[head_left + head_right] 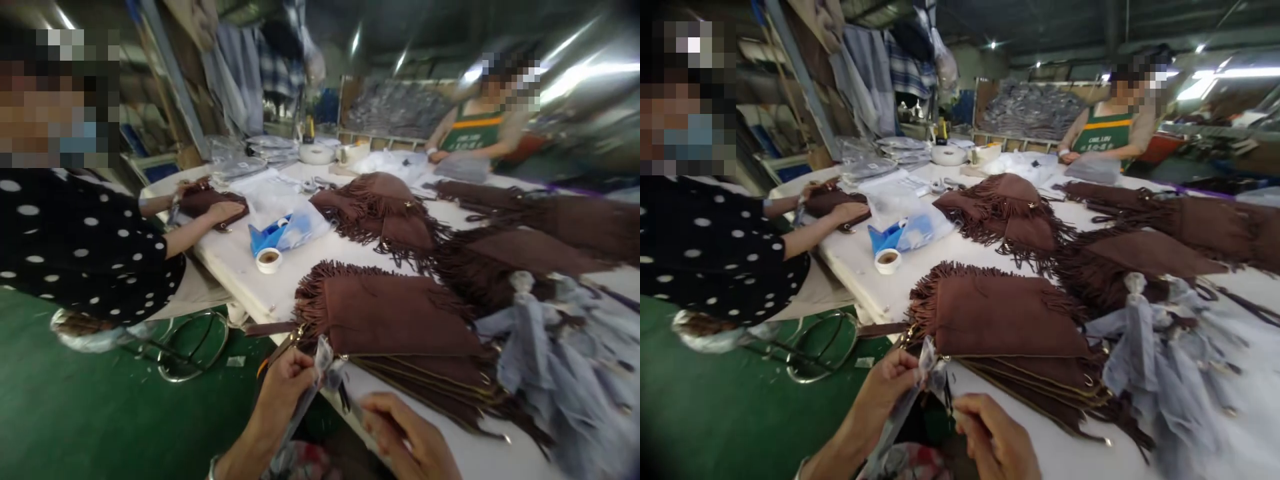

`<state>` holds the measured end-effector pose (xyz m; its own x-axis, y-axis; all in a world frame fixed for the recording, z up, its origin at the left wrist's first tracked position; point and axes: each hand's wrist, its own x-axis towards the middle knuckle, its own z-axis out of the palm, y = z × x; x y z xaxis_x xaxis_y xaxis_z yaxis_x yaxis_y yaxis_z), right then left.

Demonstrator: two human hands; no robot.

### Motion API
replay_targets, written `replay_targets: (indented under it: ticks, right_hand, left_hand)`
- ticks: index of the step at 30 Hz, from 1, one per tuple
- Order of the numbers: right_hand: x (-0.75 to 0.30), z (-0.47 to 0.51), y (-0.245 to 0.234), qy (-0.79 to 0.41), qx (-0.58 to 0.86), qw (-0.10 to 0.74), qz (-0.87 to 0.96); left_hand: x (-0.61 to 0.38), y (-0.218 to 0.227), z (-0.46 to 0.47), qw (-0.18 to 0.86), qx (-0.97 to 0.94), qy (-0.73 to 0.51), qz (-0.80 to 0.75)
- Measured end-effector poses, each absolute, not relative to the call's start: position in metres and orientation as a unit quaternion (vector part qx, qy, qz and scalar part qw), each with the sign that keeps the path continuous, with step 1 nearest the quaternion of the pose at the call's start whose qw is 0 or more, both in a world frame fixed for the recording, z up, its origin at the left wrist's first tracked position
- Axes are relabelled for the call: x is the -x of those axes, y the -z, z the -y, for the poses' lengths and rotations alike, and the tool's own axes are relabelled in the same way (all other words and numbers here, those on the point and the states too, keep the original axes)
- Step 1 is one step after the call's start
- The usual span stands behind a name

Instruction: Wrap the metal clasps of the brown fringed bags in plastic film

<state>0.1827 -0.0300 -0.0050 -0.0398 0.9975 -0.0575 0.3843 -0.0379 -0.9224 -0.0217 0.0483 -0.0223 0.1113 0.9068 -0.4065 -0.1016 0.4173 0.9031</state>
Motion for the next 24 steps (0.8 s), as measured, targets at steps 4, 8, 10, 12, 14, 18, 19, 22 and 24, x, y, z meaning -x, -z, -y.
replay_targets:
  ticks: [4, 8, 10, 12, 14, 18, 19, 22, 24]
  right_hand:
    - [-0.142, -0.010, -0.007, -0.357, 0.528, 0.374, 0.673]
    - [-0.129, -0.022, 0.001, -0.305, 0.524, 0.333, 0.722]
    - [-0.125, -0.023, 0.006, -0.271, 0.541, 0.305, 0.735]
    - [-0.123, -0.024, 0.010, -0.235, 0.552, 0.286, 0.747]
    - [-0.121, -0.023, 0.014, -0.201, 0.557, 0.277, 0.757]
    - [-0.119, -0.022, 0.016, -0.141, 0.567, 0.247, 0.773]
    - [-0.119, -0.022, 0.015, -0.131, 0.571, 0.234, 0.776]
    - [-0.117, -0.024, 0.011, -0.121, 0.586, 0.193, 0.777]
    - [-0.116, -0.026, 0.008, -0.122, 0.591, 0.180, 0.777]
  left_hand:
    - [0.012, 0.027, -0.049, 0.636, -0.390, -0.416, -0.521]
    - [0.016, 0.035, -0.050, 0.618, -0.409, -0.453, -0.495]
    - [0.018, 0.040, -0.050, 0.610, -0.414, -0.459, -0.496]
    - [0.019, 0.047, -0.050, 0.611, -0.413, -0.458, -0.496]
    - [0.019, 0.053, -0.050, 0.616, -0.415, -0.454, -0.492]
    - [0.020, 0.056, -0.050, 0.624, -0.416, -0.442, -0.493]
    - [0.020, 0.054, -0.050, 0.628, -0.413, -0.438, -0.493]
    - [0.022, 0.046, -0.051, 0.641, -0.402, -0.435, -0.488]
    - [0.022, 0.041, -0.052, 0.642, -0.401, -0.434, -0.489]
